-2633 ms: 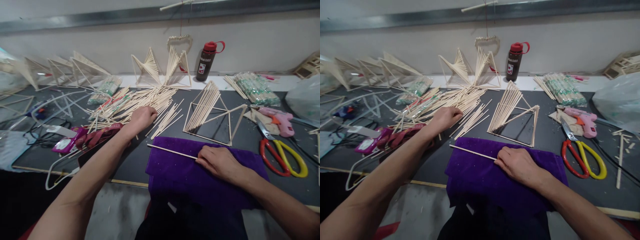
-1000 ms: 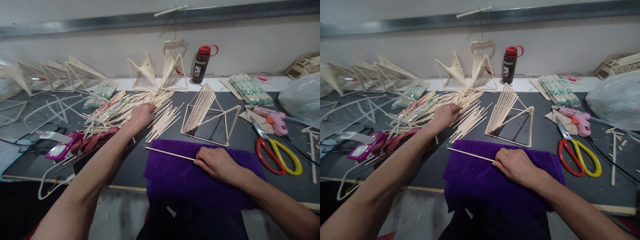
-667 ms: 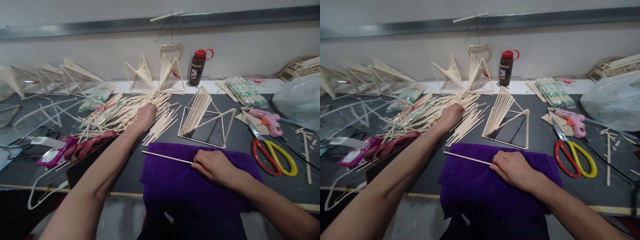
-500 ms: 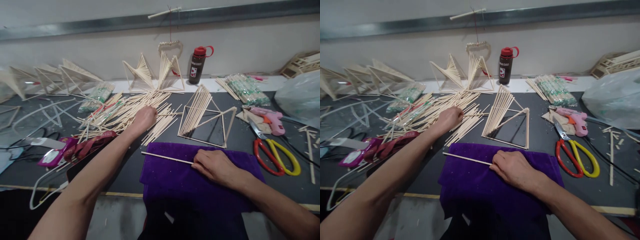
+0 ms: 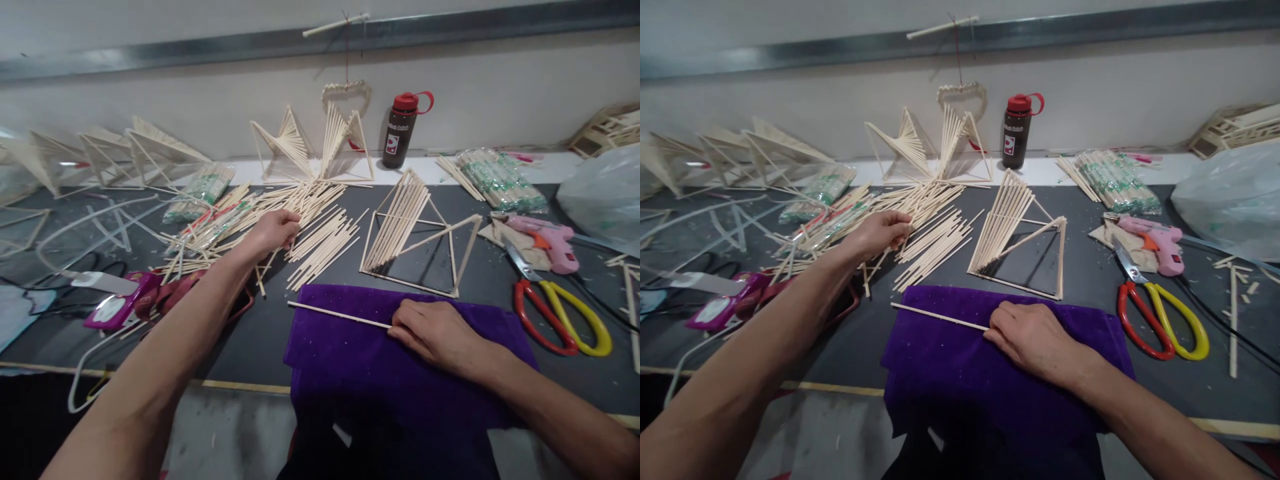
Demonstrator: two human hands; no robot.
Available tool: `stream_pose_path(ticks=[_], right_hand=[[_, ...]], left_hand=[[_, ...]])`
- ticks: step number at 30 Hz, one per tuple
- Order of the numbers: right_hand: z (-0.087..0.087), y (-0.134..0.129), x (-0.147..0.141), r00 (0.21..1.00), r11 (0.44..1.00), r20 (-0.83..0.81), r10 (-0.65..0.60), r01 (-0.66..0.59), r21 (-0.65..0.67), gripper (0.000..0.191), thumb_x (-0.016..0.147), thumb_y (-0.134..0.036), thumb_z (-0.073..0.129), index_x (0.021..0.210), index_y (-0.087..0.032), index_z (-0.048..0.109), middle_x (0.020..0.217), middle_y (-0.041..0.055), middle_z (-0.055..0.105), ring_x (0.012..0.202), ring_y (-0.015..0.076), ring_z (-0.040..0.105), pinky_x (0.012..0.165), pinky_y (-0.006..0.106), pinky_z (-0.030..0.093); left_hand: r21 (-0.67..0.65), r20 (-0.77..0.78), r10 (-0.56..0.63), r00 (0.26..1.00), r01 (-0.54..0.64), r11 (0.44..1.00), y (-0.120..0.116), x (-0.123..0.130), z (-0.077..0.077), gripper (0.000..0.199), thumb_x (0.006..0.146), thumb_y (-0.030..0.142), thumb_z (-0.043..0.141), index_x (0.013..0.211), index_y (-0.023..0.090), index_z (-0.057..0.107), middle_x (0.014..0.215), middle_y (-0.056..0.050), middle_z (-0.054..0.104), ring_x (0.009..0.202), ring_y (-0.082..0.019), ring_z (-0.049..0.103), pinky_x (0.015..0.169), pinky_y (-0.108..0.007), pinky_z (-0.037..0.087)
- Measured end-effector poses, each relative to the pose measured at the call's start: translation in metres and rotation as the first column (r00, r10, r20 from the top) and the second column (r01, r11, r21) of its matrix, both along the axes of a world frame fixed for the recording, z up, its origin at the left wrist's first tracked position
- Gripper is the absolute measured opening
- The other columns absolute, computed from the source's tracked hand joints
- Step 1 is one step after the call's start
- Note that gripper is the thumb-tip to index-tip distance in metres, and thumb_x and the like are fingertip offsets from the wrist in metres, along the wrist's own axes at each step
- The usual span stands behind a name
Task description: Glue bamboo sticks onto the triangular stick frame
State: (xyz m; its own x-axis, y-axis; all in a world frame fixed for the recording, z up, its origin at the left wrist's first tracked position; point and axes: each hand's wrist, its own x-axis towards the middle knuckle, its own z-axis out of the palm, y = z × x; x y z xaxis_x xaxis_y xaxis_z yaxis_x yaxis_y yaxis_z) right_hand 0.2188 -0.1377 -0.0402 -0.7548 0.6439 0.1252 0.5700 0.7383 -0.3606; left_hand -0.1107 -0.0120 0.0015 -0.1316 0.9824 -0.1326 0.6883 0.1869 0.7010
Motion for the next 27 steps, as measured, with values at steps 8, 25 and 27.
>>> stream_pose_path(ticks=[8, 25, 27], right_hand=[[0.000, 0.000, 0.000, 1.000, 1.000, -0.007, -0.001, 0.001, -0.017, 0.024, 0.098, -0.035, 0.040, 0.087, -0.019, 0.055, 0.080, 0.0010, 0.061, 0.068, 0.0156, 0.061, 0.060, 0.027, 0.039], [-0.003, -0.001, -0.001, 0.997, 0.995, -0.045, -0.056, 0.060, 0.083, 0.025, 0.098, -0.032, 0.041, 0.086, -0.018, 0.058, 0.078, 0.0027, 0.064, 0.065, 0.0168, 0.063, 0.058, 0.029, 0.040], [-0.005, -0.001, -0.002, 0.997, 0.992, -0.041, -0.072, 0.076, 0.101, 0.026, 0.097, -0.032, 0.041, 0.085, -0.018, 0.059, 0.078, 0.0029, 0.064, 0.065, 0.0174, 0.064, 0.058, 0.029, 0.041]], left_hand=[[-0.149, 0.624, 0.118, 0.772, -0.031, 0.988, -0.011, 0.003, -0.003, 0.008, 0.074, 0.009, 0.071, 0.073, 0.009, 0.063, 0.059, -0.002, 0.059, 0.045, -0.007, 0.052, 0.044, -0.018, 0.046], [-0.045, 0.865, 0.047, 0.499, -0.016, 0.999, -0.047, 0.033, 0.016, 0.016, 0.069, 0.018, 0.075, 0.079, 0.010, 0.065, 0.064, 0.000, 0.061, 0.049, -0.005, 0.053, 0.039, -0.012, 0.040], [0.019, 0.876, 0.022, 0.481, -0.080, 0.997, -0.049, 0.026, 0.026, 0.015, 0.069, 0.016, 0.075, 0.080, 0.012, 0.065, 0.066, 0.001, 0.061, 0.049, -0.003, 0.052, 0.039, -0.010, 0.037]])
